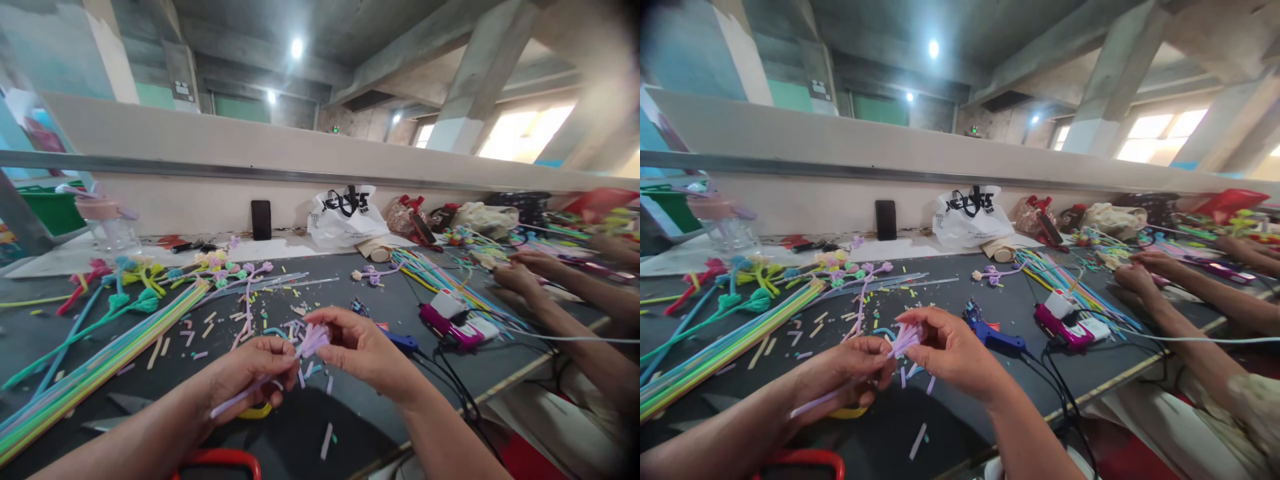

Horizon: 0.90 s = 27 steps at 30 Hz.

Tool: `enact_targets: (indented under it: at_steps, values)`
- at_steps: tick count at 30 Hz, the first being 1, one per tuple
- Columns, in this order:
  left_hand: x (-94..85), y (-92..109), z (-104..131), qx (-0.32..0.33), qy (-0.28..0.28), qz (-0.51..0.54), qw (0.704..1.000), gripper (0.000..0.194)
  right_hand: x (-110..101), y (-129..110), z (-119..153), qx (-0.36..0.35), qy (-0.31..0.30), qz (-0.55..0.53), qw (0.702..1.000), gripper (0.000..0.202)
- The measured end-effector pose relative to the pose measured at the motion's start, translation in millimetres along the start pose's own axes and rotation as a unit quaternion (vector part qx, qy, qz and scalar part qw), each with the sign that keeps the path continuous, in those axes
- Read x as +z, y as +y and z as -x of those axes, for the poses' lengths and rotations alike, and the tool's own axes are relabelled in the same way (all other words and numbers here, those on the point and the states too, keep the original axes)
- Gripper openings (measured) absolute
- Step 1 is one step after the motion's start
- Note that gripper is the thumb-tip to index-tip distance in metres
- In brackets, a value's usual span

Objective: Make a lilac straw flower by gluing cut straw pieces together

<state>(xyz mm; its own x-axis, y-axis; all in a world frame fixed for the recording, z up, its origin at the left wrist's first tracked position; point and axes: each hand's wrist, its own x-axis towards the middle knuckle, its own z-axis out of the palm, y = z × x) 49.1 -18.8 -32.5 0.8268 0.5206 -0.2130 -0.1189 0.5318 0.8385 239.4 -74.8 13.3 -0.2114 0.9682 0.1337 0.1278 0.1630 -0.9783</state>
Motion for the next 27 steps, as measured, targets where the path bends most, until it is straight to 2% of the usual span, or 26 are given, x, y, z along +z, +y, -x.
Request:
enact_targets:
  at_steps: [3,6,9,13,16,23,27]
  values:
    - [1.4,1,-1,0.014,0.001,-0.009,1.0,0.012,0,2,-1,0.004,0.006,0.019,1.0,0.029]
    - [5.3,1,-2,0.073,0.008,-0.053,0.996,0.022,2,3,-2,0.013,0.009,0.022,1.0,0.025]
    - [12.9,2,-1,0.128,0.042,-0.11,0.985,0.027,7,4,-4,0.018,0.012,0.028,0.999,0.022]
    - [22.0,2,1,0.124,0.104,-0.172,0.972,0.025,14,4,-5,0.021,0.016,0.039,0.999,0.016]
    - [22.3,0,1,0.126,0.132,-0.209,0.961,0.024,17,5,-7,0.023,0.024,0.046,0.998,0.015]
    - [17.9,-5,0,0.135,0.151,-0.248,0.947,0.019,22,9,-8,0.029,0.03,0.07,0.997,0.015]
    - [18.0,-6,0,0.162,0.154,-0.263,0.938,0.013,24,13,-10,0.011,0.048,0.091,0.995,0.013]
